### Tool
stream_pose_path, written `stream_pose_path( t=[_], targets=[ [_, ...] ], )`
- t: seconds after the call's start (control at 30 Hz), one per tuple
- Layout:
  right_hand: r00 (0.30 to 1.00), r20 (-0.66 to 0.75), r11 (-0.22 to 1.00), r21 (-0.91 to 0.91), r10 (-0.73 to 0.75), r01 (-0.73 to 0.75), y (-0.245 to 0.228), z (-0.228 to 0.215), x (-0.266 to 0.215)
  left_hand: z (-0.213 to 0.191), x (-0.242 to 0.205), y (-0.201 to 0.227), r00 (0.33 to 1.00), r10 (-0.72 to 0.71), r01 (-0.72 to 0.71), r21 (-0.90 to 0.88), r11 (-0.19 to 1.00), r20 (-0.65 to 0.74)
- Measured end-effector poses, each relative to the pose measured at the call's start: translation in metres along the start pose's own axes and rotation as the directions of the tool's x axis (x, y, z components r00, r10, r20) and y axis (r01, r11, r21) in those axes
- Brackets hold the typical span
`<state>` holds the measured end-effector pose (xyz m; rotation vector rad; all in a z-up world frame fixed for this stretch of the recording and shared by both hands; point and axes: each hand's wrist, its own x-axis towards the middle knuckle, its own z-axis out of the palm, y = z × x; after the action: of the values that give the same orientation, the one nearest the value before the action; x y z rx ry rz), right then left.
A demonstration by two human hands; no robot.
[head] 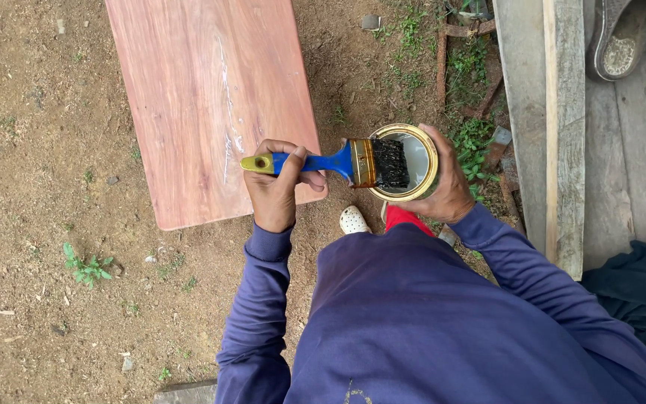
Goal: The recorder is mixing and thinning paint in a container using a brush and solvent.
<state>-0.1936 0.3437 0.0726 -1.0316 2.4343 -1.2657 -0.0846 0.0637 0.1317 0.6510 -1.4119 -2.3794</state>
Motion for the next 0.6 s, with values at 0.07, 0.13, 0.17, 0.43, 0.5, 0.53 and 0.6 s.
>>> stream_pose_path(
  t=[0.07, 0.13, 0.17, 0.43, 0.5, 0.53, 0.6],
  targets=[
    [0.998, 0.03, 0.998, -0.031, -0.058, 0.059, 0.012, -0.003, 0.005, 0.008, -0.008, 0.005, 0.998, 0.042, -0.047, 0.12, 0.992, 0.043],
    [0.991, 0.047, 0.99, -0.059, -0.125, 0.128, 0.018, -0.006, 0.022, 0.021, -0.009, 0.015, 0.991, 0.086, -0.108, 0.244, 0.964, 0.097],
    [0.983, 0.052, 0.983, -0.05, -0.174, 0.176, 0.017, -0.009, 0.026, 0.03, -0.012, 0.019, 0.967, 0.16, -0.221, 0.347, 0.911, 0.196],
    [0.932, 0.038, 0.931, 0.072, -0.36, 0.357, 0.021, -0.027, 0.046, 0.079, 0.0, 0.006, 0.818, 0.277, -0.55, 0.546, 0.631, 0.504],
    [0.926, 0.041, 0.923, 0.113, -0.375, 0.369, 0.028, -0.027, 0.042, 0.084, 0.003, -0.004, 0.805, 0.197, -0.54, 0.554, 0.633, 0.56],
    [0.925, 0.045, 0.922, 0.113, -0.376, 0.369, 0.024, -0.03, 0.045, 0.087, 0.004, -0.004, 0.806, 0.199, -0.539, 0.554, 0.634, 0.557],
    [0.911, 0.032, 0.909, 0.08, -0.412, 0.409, 0.014, -0.033, 0.048, 0.091, 0.005, -0.005, 0.813, 0.142, -0.519, 0.594, 0.614, 0.564]
  ],
)
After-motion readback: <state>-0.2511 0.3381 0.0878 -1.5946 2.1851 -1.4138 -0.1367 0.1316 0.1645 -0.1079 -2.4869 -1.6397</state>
